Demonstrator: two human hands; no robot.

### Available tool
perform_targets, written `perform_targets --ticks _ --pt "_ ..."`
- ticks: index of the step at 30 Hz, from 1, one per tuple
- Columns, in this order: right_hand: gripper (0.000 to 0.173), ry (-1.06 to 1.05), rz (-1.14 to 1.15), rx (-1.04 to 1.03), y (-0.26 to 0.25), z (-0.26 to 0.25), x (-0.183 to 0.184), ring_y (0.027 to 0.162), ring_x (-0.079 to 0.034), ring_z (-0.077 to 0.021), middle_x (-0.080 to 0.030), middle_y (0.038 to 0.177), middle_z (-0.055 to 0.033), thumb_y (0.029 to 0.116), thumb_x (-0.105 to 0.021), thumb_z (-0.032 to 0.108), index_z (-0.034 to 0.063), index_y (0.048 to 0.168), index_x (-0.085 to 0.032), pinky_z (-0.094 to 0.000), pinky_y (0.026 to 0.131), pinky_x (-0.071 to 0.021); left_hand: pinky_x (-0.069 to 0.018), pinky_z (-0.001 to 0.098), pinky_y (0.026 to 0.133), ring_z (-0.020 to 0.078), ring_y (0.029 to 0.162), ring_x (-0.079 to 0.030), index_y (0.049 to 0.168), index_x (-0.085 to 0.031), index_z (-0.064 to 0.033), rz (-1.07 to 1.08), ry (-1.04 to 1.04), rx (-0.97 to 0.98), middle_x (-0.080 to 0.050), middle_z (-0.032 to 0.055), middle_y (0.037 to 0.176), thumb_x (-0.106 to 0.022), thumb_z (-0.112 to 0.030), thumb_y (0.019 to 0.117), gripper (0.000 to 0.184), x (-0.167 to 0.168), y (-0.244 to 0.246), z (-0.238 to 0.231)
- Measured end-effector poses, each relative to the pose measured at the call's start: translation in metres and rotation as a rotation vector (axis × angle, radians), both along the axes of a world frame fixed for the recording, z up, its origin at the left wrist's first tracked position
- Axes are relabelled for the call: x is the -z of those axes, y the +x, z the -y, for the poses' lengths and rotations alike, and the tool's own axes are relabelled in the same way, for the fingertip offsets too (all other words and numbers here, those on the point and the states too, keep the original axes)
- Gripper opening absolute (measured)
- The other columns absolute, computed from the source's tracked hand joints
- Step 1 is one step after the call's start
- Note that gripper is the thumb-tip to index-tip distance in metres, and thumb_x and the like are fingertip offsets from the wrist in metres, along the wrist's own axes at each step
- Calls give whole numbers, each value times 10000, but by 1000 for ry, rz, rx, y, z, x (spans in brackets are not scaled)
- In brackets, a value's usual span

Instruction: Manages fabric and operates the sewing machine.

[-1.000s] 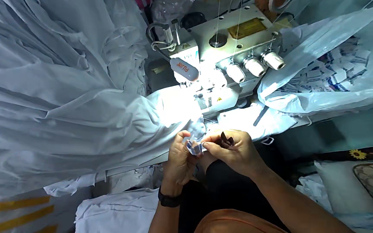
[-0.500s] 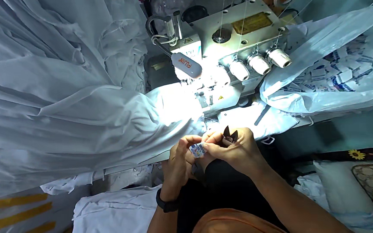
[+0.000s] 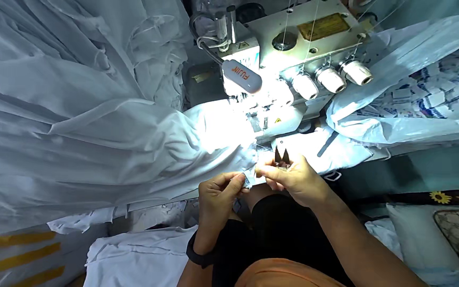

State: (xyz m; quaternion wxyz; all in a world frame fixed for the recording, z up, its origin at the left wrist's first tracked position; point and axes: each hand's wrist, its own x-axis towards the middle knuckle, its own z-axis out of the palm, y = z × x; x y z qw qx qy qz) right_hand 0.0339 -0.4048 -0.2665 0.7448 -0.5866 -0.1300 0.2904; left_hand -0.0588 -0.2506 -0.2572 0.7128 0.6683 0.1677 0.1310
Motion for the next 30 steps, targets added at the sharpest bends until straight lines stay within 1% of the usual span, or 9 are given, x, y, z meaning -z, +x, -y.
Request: perform_targets --ticks 3,8,14,16,17,19,21,24,30 --pt "127 -11 -25 -112 -4 -2 2 515 -498 66 -624 669 128 930 -663 80 144 825 -695 -107 487 -416 -599 192 630 16 646 -684 889 -735 -20 -12 3 24 -721 -52 731 -622 21 945 132 2 3 -2" --pt "174 23 55 90 -10 -17 6 530 -538 46 -635 643 101 846 -721 27 141 726 -669 -124 509 -448 -606 197 672 12 698 -689 927 -721 -16 33 146 106 -723 -53 804 -650 -4 934 72 -2 11 -13" --pt "148 109 204 146 -1 -21 4 556 -554 78 -654 678 122 852 -730 33 137 760 -679 -97 517 -463 -590 162 666 -23 690 -673 902 -686 -36 74 321 180 -696 -76 773 -644 -47 949 63 -19 28 -26" --pt "24 43 469 225 11 -19 9 654 -559 93 -670 781 79 865 -723 55 59 855 -702 -69 596 -469 -577 147 672 -41 700 -660 894 -681 -39 115 403 160 -688 -84 771 -642 -63 951 73 -29 36 -34" --pt "60 -43 667 282 20 -17 15 712 -564 73 -680 834 21 878 -708 64 9 900 -717 -67 655 -473 -558 135 697 -55 730 -648 890 -689 -43 135 475 141 -688 -87 786 -644 -84 949 85 -35 41 -39" --pt "153 -280 1063 362 41 -13 29 735 -598 -67 -695 892 -102 913 -671 98 3 1000 -754 -165 683 -490 -534 139 800 -66 842 -634 871 -712 -74 150 661 97 -688 -88 847 -653 -147 939 117 -44 51 -48" --pt "172 -355 1328 355 59 -15 41 687 -646 -192 -688 890 -170 938 -651 120 70 1032 -787 -271 609 -531 -469 271 929 19 978 -600 814 -720 -118 91 811 86 -661 -61 924 -664 -194 907 132 -46 63 -50" --pt "178 -309 1476 296 66 -20 46 686 -595 -182 -672 926 -157 990 -617 155 177 1067 -776 -250 607 -480 -400 528 1014 217 1148 -586 800 -757 -97 3 935 116 -683 65 1081 -715 -235 880 165 -31 84 -45" --pt "125 -192 1478 323 56 -25 51 781 -573 -145 -673 999 -126 1029 -576 132 118 1002 -697 -202 710 -463 -309 634 1064 268 1251 -578 832 -776 -100 -25 1033 95 -721 71 1100 -700 -255 881 179 -10 94 -44"
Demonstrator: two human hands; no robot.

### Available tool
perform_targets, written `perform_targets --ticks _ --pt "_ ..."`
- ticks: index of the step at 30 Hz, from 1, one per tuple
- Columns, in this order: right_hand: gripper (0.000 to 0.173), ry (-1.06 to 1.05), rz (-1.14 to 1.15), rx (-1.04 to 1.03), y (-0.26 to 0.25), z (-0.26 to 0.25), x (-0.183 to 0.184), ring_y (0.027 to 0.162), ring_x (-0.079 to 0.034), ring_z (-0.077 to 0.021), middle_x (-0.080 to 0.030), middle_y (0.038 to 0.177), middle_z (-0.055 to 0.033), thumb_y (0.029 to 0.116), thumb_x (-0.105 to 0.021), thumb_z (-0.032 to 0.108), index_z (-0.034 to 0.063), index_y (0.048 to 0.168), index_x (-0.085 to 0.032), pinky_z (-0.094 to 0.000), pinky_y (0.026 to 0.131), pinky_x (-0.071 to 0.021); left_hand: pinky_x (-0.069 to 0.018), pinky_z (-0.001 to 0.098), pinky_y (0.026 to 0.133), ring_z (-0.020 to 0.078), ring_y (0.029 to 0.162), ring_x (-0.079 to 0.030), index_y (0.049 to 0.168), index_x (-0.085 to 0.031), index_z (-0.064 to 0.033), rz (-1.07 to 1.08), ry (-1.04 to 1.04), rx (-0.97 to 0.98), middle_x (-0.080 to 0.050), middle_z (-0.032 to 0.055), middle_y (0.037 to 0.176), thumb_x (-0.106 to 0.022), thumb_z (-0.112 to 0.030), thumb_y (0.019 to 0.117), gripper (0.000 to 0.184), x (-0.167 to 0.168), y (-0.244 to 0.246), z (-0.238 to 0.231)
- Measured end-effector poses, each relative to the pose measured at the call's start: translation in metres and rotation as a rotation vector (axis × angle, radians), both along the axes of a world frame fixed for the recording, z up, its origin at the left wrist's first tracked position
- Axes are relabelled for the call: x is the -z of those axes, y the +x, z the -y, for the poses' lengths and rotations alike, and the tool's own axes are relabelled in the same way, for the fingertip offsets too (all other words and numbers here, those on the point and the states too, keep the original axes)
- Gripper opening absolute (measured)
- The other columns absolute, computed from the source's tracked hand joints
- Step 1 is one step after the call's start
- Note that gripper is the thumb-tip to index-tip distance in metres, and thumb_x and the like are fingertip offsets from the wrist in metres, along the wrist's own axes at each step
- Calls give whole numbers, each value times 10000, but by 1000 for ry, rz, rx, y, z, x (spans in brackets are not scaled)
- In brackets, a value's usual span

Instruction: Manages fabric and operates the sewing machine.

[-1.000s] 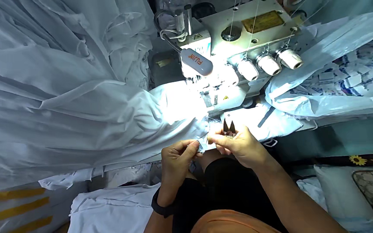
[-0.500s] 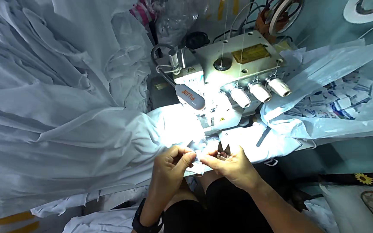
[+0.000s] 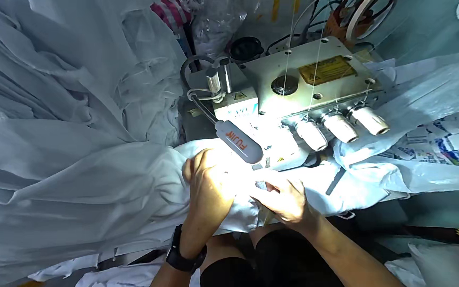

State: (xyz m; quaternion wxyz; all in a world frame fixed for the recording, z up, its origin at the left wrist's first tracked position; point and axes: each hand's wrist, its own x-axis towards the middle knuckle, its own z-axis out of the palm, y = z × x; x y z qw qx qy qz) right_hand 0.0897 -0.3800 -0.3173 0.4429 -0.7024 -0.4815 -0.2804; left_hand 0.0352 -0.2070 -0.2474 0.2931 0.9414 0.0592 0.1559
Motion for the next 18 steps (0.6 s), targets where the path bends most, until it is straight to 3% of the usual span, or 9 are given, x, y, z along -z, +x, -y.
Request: perform_targets --ticks 4,12,15,18 --pt "198 -78 39 26 -2 3 -4 674 -597 -200 -754 958 -124 1017 -539 84 102 982 -733 -303 586 -432 -332 620 1044 249 1220 -599 825 -774 -103 17 16 -15 -723 70 1080 -693 -242 878 170 1 -2 2" --pt "199 -162 30 172 -15 -3 -18 603 -570 -195 -748 850 -86 985 -560 88 94 917 -747 -310 546 -404 -402 503 1017 188 1149 -625 781 -736 -95 23 -13 13 -724 59 1076 -741 -240 828 152 -3 0 -10" --pt "197 -174 2 171 -16 -1 -19 613 -576 -187 -762 899 -89 978 -563 90 102 933 -755 -303 552 -405 -408 501 1002 207 1144 -625 759 -731 -92 38 -8 -20 -719 75 1074 -734 -241 814 159 0 1 -6" --pt "180 -149 -65 184 -18 -1 -21 713 -666 -198 -755 990 -149 970 -591 107 111 944 -769 -272 589 -493 -408 504 986 218 1120 -627 792 -742 -88 40 3 -30 -720 67 1044 -732 -235 817 149 -1 3 -2"
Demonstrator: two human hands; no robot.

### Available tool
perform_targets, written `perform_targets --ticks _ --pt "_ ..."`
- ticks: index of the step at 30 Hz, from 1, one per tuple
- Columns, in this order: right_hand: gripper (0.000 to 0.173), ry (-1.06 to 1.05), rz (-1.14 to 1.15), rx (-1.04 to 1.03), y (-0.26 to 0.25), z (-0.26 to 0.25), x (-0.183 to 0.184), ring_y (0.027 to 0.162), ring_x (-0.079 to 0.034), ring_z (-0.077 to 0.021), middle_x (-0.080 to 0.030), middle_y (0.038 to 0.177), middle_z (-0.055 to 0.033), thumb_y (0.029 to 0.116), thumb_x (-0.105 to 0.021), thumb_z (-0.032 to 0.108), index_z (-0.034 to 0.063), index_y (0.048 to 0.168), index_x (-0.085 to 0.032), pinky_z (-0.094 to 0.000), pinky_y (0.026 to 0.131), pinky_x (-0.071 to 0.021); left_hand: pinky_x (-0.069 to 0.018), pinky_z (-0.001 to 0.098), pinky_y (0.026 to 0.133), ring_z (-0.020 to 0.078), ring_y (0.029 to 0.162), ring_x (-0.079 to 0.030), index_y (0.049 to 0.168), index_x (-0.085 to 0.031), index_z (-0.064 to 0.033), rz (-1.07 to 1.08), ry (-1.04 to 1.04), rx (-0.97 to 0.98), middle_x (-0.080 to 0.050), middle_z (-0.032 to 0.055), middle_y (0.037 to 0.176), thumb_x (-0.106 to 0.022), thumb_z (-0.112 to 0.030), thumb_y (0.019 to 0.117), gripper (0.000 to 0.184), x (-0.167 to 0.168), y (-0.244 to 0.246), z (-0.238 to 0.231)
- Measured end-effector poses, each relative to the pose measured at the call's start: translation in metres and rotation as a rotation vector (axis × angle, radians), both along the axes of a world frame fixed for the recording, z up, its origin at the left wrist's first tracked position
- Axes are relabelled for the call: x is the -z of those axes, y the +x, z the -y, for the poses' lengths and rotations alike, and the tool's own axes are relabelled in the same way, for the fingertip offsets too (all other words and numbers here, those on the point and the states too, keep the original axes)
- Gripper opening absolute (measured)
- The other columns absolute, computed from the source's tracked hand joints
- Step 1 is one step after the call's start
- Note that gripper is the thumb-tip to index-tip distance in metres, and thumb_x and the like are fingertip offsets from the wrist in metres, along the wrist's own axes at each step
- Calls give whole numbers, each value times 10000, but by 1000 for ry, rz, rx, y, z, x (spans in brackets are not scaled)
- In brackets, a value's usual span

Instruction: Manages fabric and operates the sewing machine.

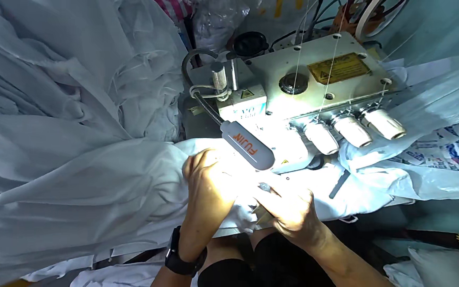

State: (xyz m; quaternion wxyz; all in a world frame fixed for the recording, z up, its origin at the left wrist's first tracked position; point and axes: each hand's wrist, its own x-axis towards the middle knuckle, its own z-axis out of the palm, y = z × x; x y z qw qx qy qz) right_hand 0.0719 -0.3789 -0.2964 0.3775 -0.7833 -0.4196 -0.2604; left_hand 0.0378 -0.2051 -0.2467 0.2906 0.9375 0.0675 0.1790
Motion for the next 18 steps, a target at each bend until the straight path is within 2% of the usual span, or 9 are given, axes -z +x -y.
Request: perform_targets --ticks 2,6,10,15,18 --pt "158 10 -14 32 -2 0 0 747 -666 -195 -730 964 -157 948 -604 113 112 918 -759 -256 607 -500 -424 505 979 224 1116 -635 811 -747 -79 12 -7 -25 -724 73 1049 -742 -209 816 130 1 1 2" --pt "172 13 -14 55 -3 0 1 690 -625 -183 -709 918 -151 943 -593 116 100 920 -763 -257 560 -457 -433 506 959 244 1061 -650 818 -742 -46 51 -13 -68 -726 96 1027 -757 -138 800 95 1 4 6" --pt "178 16 -13 62 -4 -2 2 689 -644 -189 -715 912 -144 929 -595 111 98 903 -770 -264 555 -476 -458 509 929 256 1015 -664 836 -751 -32 79 -21 -82 -728 107 1003 -753 -115 806 88 0 6 7" --pt "174 15 -10 61 -4 -2 2 741 -679 -199 -736 958 -150 924 -602 94 93 915 -776 -262 596 -511 -471 478 886 250 970 -669 770 -737 -29 112 -18 -75 -732 114 961 -743 -93 796 69 0 7 7" --pt "182 1 11 64 -4 -2 2 759 -699 -218 -753 991 -157 922 -594 75 89 915 -775 -279 603 -523 -466 500 917 249 971 -680 745 -719 -19 110 -17 -64 -732 117 946 -749 -74 788 76 0 7 5"
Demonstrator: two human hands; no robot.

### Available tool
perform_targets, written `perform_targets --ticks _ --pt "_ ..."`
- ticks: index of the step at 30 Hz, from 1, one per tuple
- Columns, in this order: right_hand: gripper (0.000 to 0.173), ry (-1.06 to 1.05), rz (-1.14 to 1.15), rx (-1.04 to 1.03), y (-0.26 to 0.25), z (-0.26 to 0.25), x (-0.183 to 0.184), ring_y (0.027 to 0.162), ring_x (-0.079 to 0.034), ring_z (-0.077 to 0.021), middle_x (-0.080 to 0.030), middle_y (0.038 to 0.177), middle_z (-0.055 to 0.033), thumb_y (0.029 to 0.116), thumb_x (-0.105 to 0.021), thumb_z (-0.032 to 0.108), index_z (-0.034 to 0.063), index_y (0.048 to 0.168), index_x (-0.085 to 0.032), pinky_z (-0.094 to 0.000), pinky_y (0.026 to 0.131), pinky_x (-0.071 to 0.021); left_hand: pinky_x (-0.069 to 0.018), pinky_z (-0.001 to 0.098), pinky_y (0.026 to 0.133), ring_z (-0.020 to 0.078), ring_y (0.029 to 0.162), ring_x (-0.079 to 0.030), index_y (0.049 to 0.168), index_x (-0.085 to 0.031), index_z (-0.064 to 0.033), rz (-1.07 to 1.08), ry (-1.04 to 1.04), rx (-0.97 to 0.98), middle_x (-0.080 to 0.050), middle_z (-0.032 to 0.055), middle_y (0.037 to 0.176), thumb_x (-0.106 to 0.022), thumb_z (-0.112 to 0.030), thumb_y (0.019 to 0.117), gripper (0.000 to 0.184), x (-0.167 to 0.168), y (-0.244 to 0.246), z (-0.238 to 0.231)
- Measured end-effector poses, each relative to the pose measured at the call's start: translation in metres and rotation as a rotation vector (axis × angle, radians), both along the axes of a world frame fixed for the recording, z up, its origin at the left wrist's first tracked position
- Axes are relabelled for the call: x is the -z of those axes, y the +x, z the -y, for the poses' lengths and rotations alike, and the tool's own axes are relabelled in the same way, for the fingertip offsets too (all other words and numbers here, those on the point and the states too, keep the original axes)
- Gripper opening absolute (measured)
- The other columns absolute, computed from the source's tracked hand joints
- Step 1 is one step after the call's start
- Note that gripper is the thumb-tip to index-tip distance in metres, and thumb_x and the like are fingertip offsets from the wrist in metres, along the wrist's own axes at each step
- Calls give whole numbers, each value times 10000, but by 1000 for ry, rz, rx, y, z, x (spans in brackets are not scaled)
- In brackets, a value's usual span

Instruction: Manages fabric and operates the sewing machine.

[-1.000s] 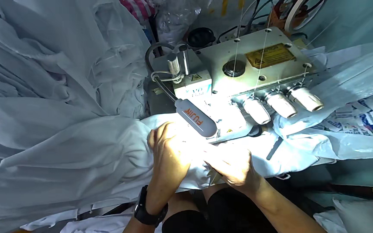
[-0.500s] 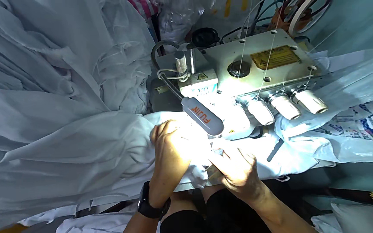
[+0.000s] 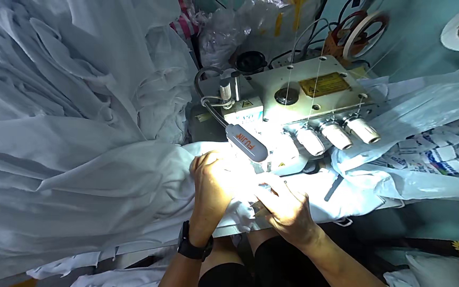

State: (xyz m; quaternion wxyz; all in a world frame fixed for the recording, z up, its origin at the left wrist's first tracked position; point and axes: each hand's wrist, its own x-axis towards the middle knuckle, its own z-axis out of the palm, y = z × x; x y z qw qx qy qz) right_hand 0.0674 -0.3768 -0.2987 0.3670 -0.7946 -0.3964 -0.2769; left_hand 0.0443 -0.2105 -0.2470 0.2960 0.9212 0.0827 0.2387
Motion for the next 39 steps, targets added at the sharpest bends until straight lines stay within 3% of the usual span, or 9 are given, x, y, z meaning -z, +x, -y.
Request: perform_targets --ticks 7,10,14,16,20,23,26,36,39 --pt "190 -35 35 -17 1 0 1 708 -671 -228 -770 1001 -151 941 -586 67 72 928 -775 -304 565 -484 -465 492 932 243 978 -681 767 -719 -32 1 1 -19 -731 107 946 -759 -101 783 82 1 0 1" --pt "213 -93 56 -7 0 1 0 623 -613 -217 -771 917 -104 938 -569 78 93 908 -780 -317 517 -424 -486 491 917 262 1012 -680 912 -748 -13 11 26 -27 -735 124 1039 -746 -95 802 137 3 -2 3" --pt "227 -144 70 46 -4 1 -6 592 -588 -202 -772 879 -74 941 -561 95 120 897 -782 -318 513 -402 -438 538 1075 230 1173 -676 919 -810 -98 23 114 42 -760 75 1098 -712 -158 855 131 11 -11 -2" --pt "233 -161 70 72 -6 0 -9 586 -589 -203 -767 849 -69 939 -559 108 120 887 -786 -322 515 -398 -438 542 1100 212 1186 -683 932 -825 -143 37 140 86 -774 44 1070 -709 -193 839 157 14 -14 -8" --pt "242 -162 63 104 -7 -4 -9 573 -577 -209 -747 788 -60 934 -556 126 114 852 -784 -327 510 -382 -410 545 1118 219 1204 -673 925 -815 -101 48 117 106 -770 67 1092 -725 -168 809 162 16 -10 -15" --pt "233 -116 17 100 -5 -6 -5 652 -630 -231 -777 901 -95 935 -564 122 109 888 -792 -337 543 -425 -409 543 1108 197 1209 -662 924 -801 -92 59 97 111 -759 58 1122 -736 -146 798 152 15 -5 -16" --pt "212 -57 -59 117 -7 -7 -5 772 -675 -241 -734 985 -168 927 -598 173 132 950 -804 -304 604 -496 -405 564 1105 187 1215 -660 952 -796 -100 82 108 111 -756 37 1135 -731 -134 815 156 16 -3 -16" --pt "217 -40 -140 124 -10 -9 -8 731 -646 -205 -705 964 -181 927 -622 234 124 968 -805 -272 584 -475 -402 545 1117 199 1240 -648 959 -796 -94 52 92 122 -755 34 1152 -738 -138 808 168 14 1 -19" --pt "270 -50 -193 131 -9 -14 -9 729 -667 -219 -708 984 -189 898 -650 317 114 983 -808 -287 576 -501 -412 566 1074 262 1242 -642 997 -788 -71 3 126 163 -751 77 1161 -703 -97 876 150 8 11 -27"
